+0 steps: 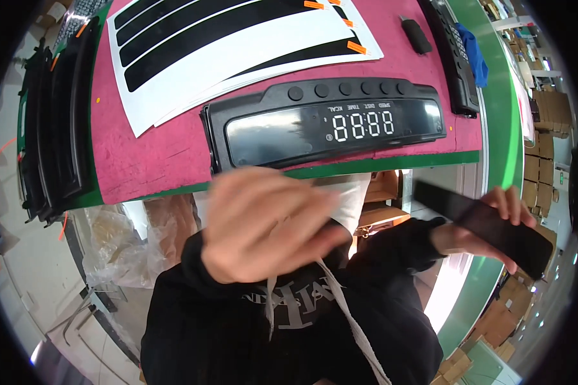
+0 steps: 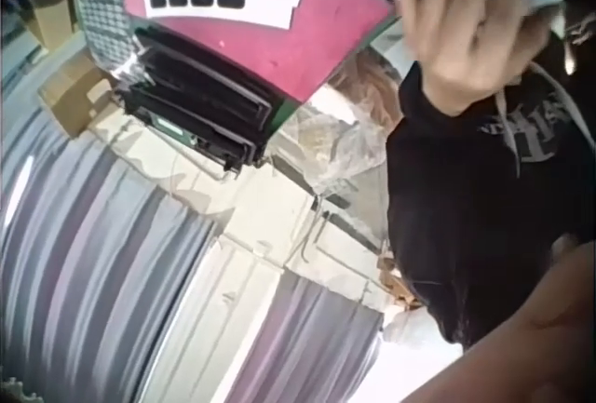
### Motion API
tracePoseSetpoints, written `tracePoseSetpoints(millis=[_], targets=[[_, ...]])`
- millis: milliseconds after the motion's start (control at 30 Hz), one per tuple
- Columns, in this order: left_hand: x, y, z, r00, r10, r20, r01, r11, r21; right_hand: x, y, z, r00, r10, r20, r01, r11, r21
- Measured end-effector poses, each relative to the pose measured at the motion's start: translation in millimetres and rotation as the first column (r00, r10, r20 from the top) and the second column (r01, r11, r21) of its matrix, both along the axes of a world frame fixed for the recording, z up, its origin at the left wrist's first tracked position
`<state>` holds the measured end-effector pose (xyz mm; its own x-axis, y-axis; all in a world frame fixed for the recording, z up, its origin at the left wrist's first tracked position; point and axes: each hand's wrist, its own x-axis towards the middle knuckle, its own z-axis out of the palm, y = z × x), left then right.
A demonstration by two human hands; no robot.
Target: Testing and assembling electronic scales at a factory workbench.
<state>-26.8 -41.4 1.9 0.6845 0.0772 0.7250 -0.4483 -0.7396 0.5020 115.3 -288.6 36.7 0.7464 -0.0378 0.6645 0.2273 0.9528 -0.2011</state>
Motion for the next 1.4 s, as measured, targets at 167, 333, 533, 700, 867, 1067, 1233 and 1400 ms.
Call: tracePoseSetpoints(millis=[167,333,533,700,867,1067,1233,1400], targets=[[-6,48,-14,0.97,0.232,0.07,-0.242,0.952,0.188,26,23,42,0.435,-0.063,0.898,0.871,0.284,-0.402],[-12,54,-38,0.955,0.238,0.179,-0.254,0.965,0.072,35,121,43,0.352,0.44,0.826,0.778,0.353,-0.519],[-4,56,-41,0.959,0.144,0.246,-0.172,0.98,0.098,30,168,29,0.245,0.376,0.893,0.786,0.462,-0.41],[-9,56,-40,0.959,0.156,0.238,-0.187,0.976,0.114,29,173,24,0.308,0.358,0.881,0.749,0.479,-0.457],[-8,57,-43,0.954,0.14,0.264,-0.174,0.978,0.112,29,171,23,0.34,0.387,0.857,0.732,0.462,-0.5],[-11,57,-41,0.967,0.135,0.217,-0.163,0.98,0.117,30,175,30,0.346,0.442,0.828,0.74,0.414,-0.53],[-20,61,-41,0.978,0.127,0.164,-0.157,0.97,0.186,28,177,34,0.32,0.529,0.786,0.75,0.365,-0.551],[-14,58,-36,0.978,0.125,0.169,-0.149,0.979,0.137,37,162,39,0.289,0.584,0.759,0.755,0.349,-0.556]])
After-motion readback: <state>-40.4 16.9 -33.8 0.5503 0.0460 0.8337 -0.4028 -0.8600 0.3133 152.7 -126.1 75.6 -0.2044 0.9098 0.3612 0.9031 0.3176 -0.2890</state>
